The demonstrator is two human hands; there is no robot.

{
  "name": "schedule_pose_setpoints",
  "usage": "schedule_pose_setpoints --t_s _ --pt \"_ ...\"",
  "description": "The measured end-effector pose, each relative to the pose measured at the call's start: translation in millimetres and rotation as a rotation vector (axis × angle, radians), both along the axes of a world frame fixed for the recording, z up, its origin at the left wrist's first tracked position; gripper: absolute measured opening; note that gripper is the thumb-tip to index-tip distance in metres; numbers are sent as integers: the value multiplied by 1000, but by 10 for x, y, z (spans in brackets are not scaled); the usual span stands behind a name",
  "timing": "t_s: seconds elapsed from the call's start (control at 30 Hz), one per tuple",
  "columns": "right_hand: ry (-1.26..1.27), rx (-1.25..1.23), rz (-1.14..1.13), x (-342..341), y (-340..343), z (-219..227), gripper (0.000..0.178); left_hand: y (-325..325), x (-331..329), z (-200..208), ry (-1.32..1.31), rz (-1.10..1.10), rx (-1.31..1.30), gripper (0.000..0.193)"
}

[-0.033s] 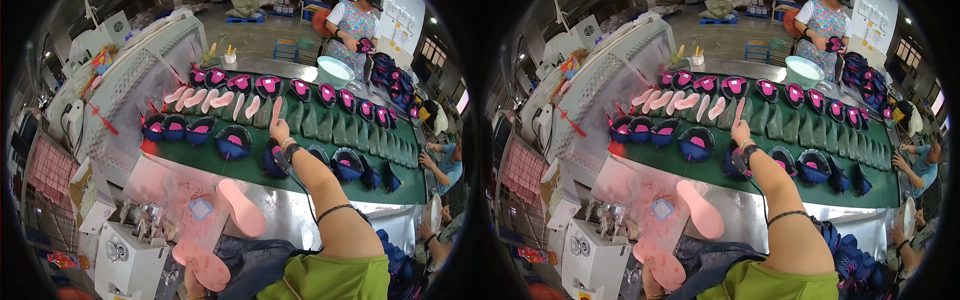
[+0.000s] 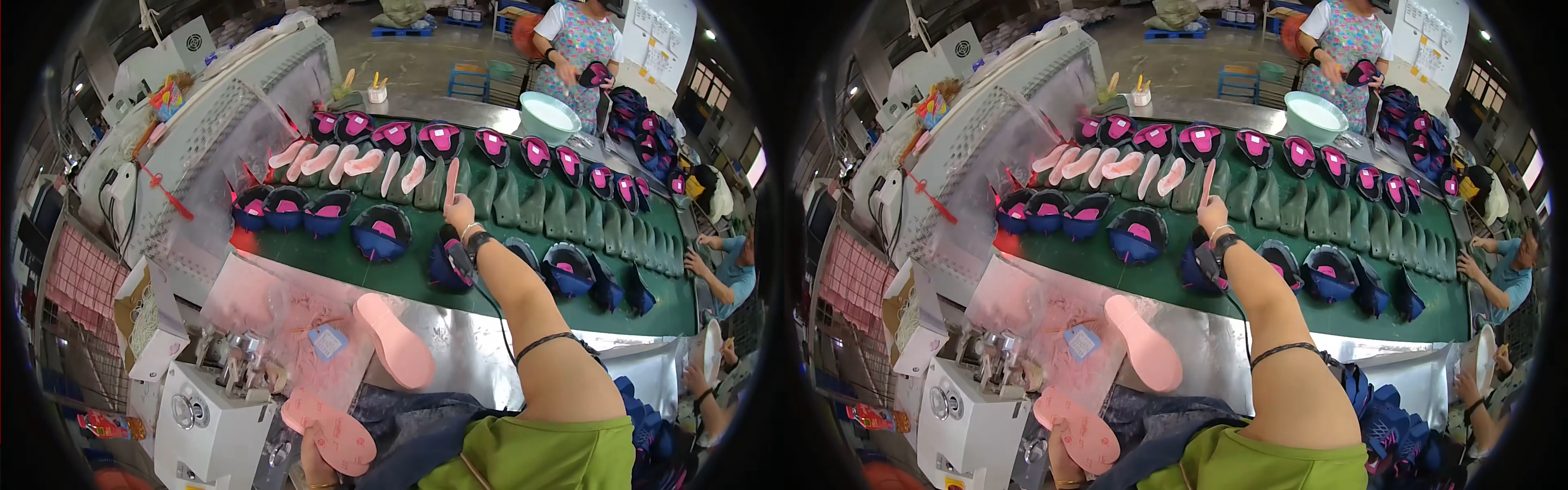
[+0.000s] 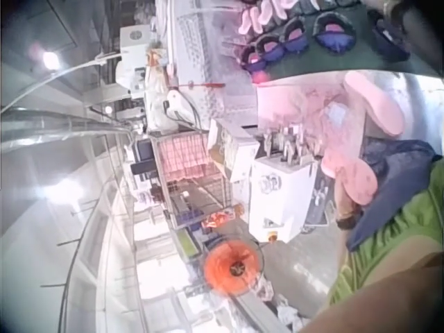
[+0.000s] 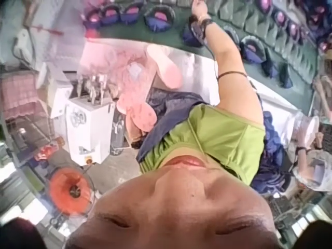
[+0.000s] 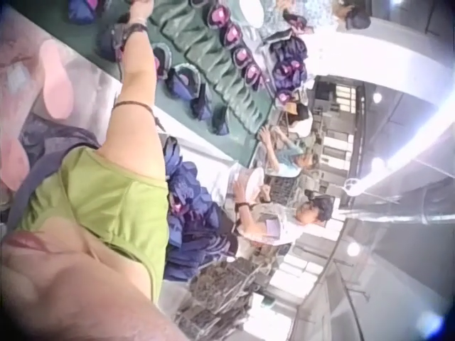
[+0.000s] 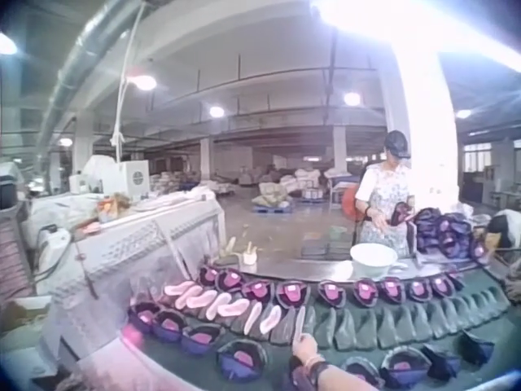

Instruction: The recorder is applying glue or adhesive to pink shoe insoles using a specialized dispenser machine on a factory production line.

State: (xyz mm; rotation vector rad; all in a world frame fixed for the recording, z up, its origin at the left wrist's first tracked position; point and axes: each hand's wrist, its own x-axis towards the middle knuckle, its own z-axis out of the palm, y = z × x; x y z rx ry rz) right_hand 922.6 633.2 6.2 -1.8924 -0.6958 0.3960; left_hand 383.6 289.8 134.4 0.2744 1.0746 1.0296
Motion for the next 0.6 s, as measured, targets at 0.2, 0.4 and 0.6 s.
schedule_pose_setpoints --t_s 0.2,0.4,0.6 --pt "193 354 383 -571 456 222 41 49 -151 -311 -151 -256 -165 72" --pt "356 290 1301 -2783 -1265 1109 30 96 -171 -520 28 39 126 30" --pt "24 109 1303 -3740 -2420 789 33 55 -349 -436 135 45 257 27"
